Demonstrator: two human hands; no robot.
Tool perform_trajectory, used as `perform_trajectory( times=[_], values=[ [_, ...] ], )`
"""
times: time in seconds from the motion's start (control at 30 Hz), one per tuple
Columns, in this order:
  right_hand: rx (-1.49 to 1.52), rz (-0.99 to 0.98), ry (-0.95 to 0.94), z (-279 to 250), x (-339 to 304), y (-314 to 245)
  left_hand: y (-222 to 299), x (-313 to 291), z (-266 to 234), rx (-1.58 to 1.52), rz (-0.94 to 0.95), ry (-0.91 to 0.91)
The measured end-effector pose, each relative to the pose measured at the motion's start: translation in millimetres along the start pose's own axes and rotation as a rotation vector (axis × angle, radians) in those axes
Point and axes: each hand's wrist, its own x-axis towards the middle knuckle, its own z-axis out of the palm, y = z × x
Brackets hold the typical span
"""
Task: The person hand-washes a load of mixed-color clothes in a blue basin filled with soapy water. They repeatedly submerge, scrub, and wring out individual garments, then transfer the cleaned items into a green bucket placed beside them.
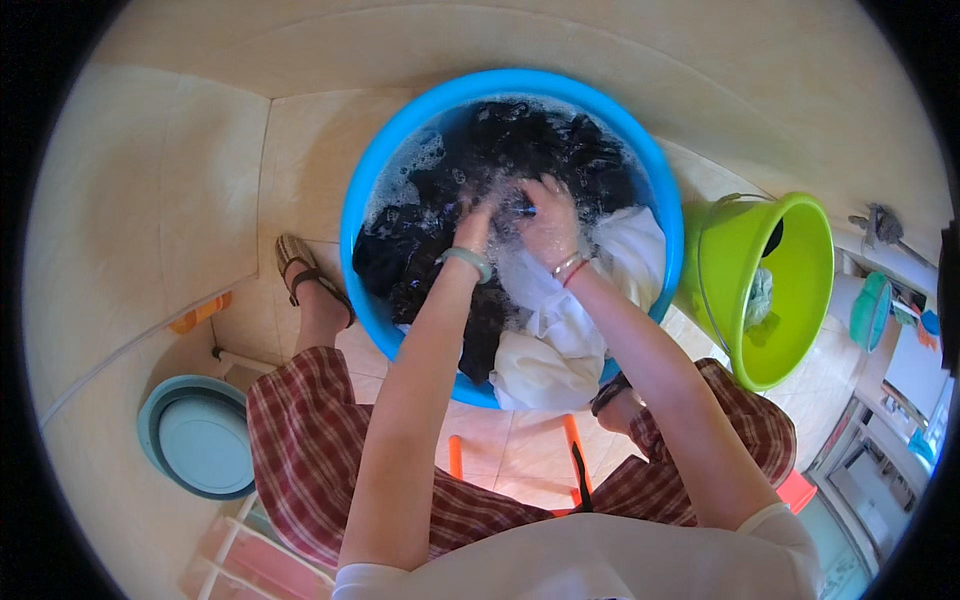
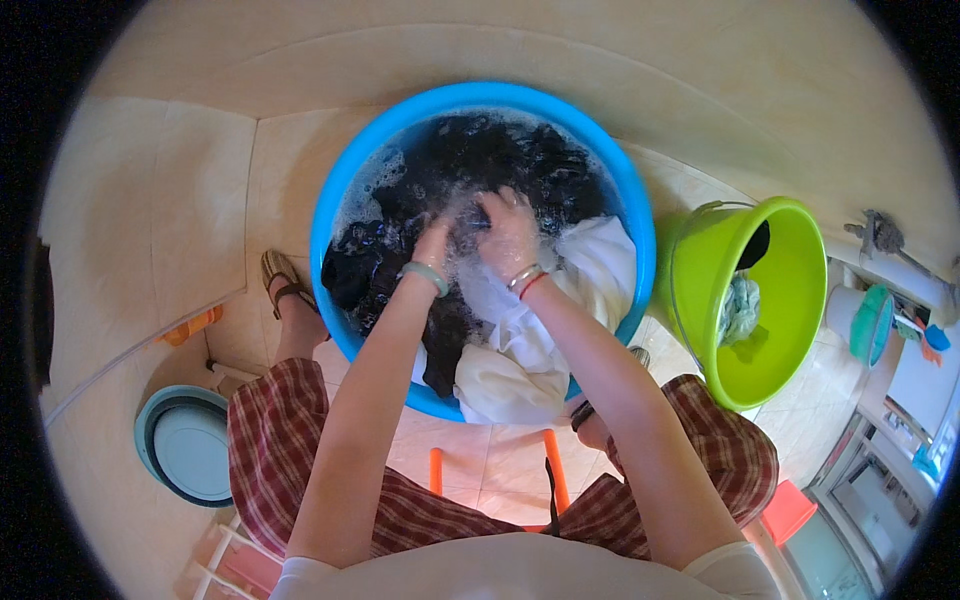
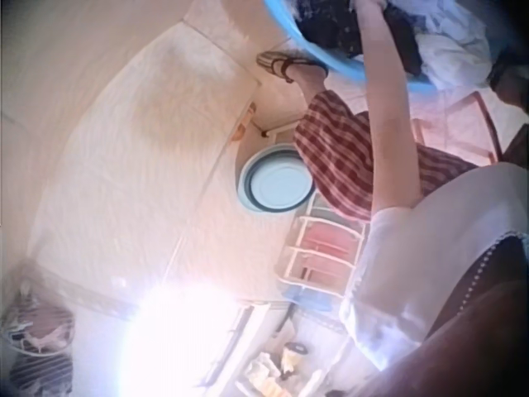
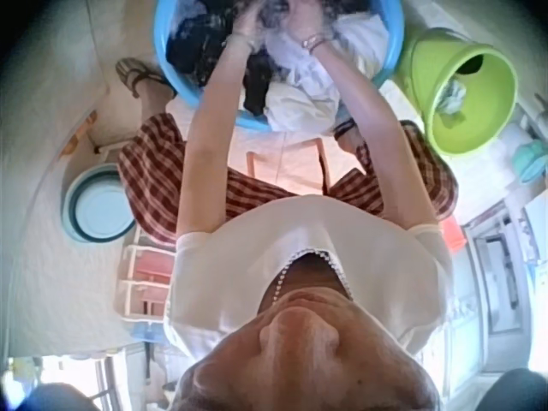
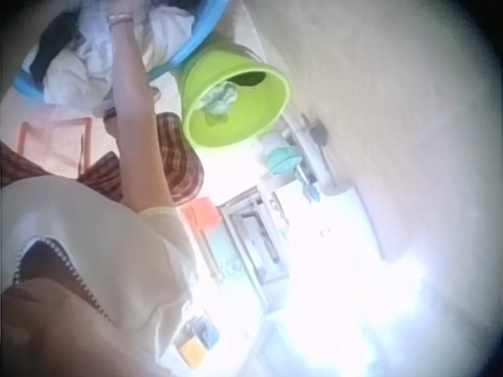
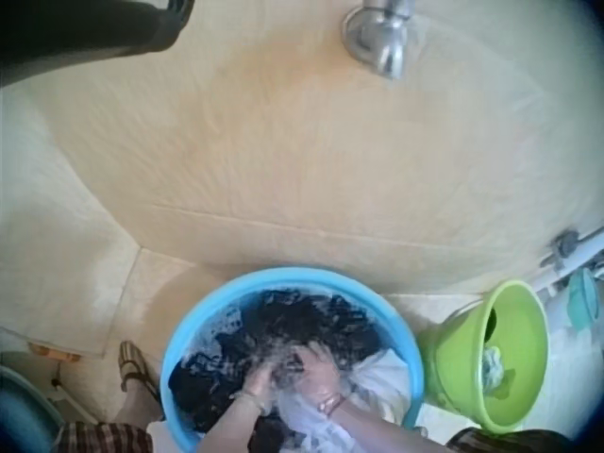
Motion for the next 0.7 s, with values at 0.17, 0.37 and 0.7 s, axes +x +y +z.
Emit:
perform_trajectory(
  times=[0.17,0.37,0.7],
  values=[
    [0.128,-0.474,-0.124,-67,-38,-99,34,-45,-2,-0.469,-0.163,-0.685],
    [0.052,-0.487,-0.023,-101,-71,-146,26,-117,7,-0.376,-0.178,-0.670],
    [0.066,-0.316,0.331,-97,-61,-155,20,-114,26,-0.379,-0.029,-0.645]
  ],
)
